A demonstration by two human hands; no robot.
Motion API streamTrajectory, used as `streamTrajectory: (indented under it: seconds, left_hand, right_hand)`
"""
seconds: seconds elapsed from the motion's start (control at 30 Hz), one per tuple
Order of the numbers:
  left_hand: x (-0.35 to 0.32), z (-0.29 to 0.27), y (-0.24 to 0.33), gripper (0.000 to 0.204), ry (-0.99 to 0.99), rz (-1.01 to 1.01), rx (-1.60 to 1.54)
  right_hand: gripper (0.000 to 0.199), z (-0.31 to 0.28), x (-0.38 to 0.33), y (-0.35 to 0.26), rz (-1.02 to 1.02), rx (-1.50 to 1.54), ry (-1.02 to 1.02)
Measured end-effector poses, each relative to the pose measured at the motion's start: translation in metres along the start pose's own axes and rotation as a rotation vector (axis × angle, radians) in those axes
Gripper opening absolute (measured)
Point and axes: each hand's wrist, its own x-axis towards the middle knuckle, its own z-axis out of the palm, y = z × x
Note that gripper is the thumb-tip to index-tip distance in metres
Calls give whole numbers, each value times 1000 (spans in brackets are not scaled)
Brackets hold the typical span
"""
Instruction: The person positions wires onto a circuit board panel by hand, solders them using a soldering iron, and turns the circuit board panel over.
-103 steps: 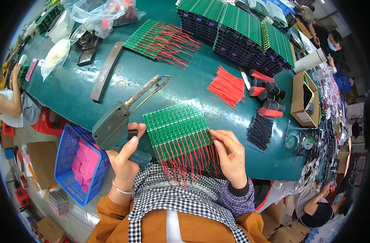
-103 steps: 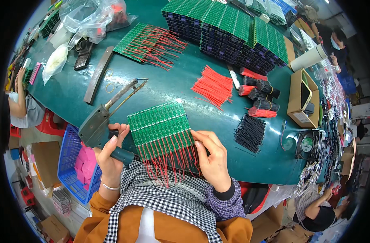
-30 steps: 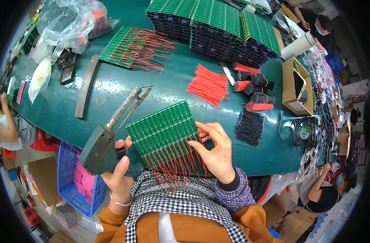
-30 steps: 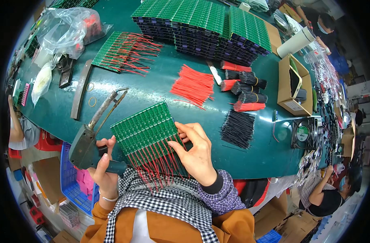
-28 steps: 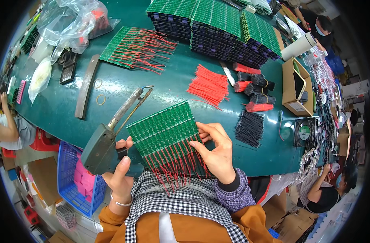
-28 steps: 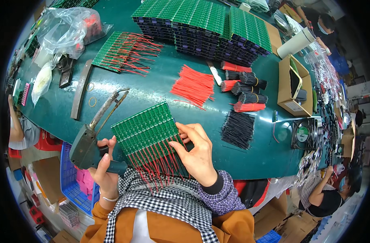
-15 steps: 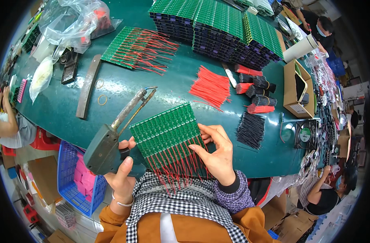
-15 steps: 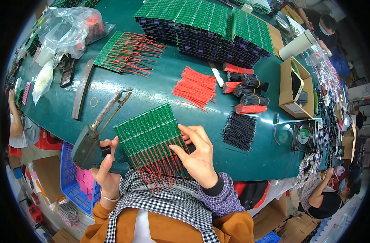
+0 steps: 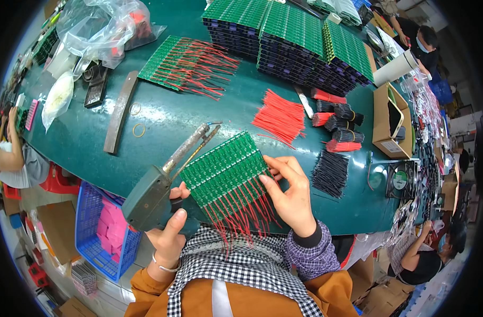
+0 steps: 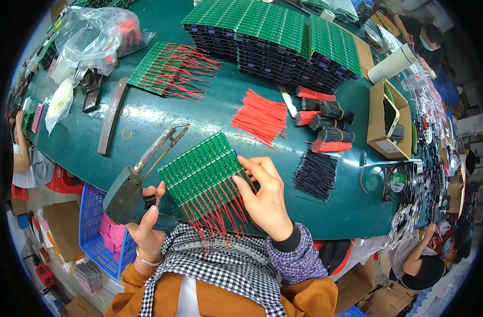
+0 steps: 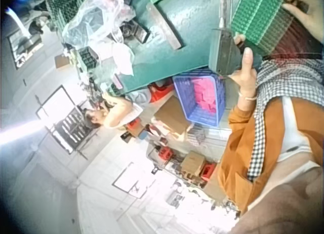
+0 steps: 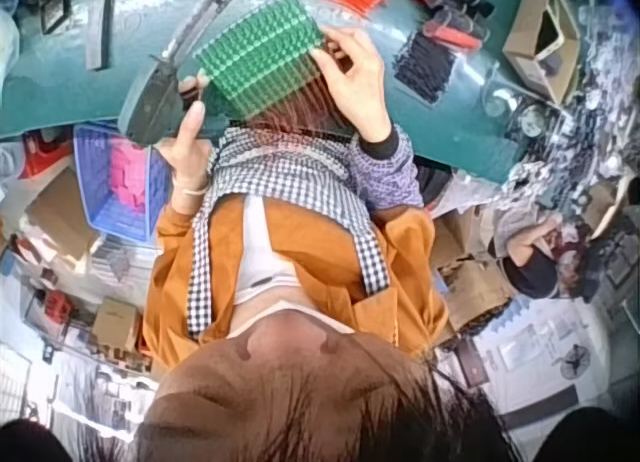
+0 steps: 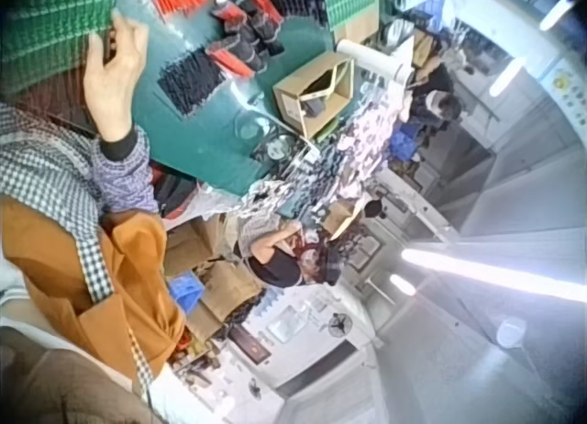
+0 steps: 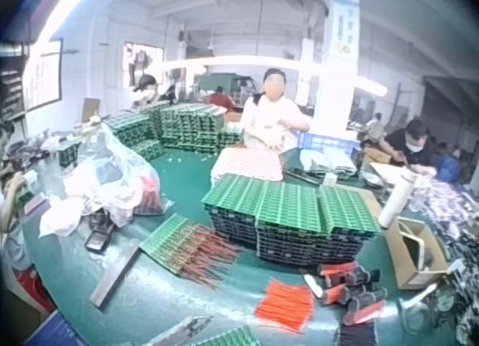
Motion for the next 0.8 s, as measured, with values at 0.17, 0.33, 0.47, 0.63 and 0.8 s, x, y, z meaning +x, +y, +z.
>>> streamTrajectory:
  seconds: [0.17, 0.33, 0.47, 0.63, 0.8]
  left_hand:
    - [-21, -5, 0, 47, -67, -29, 12]
    - [-27, -8, -1, 46, -98, -46, 29]
    - [-21, -11, -1, 46, -94, -10, 10]
    - [-16, -23, -10, 53, -3, 53, 39]
    - [-6, -25, -8, 49, 70, 81, 17]
  right_hand:
    - [31, -5, 14, 6, 13, -47, -94]
    - [30, -2, 16, 7, 10, -72, -92]
    - [35, -2, 11, -3, -144, -259, -33]
    - [41, 6, 4, -42, -316, -392, -95]
    - [42, 32, -8, -54, -423, -327, -244]
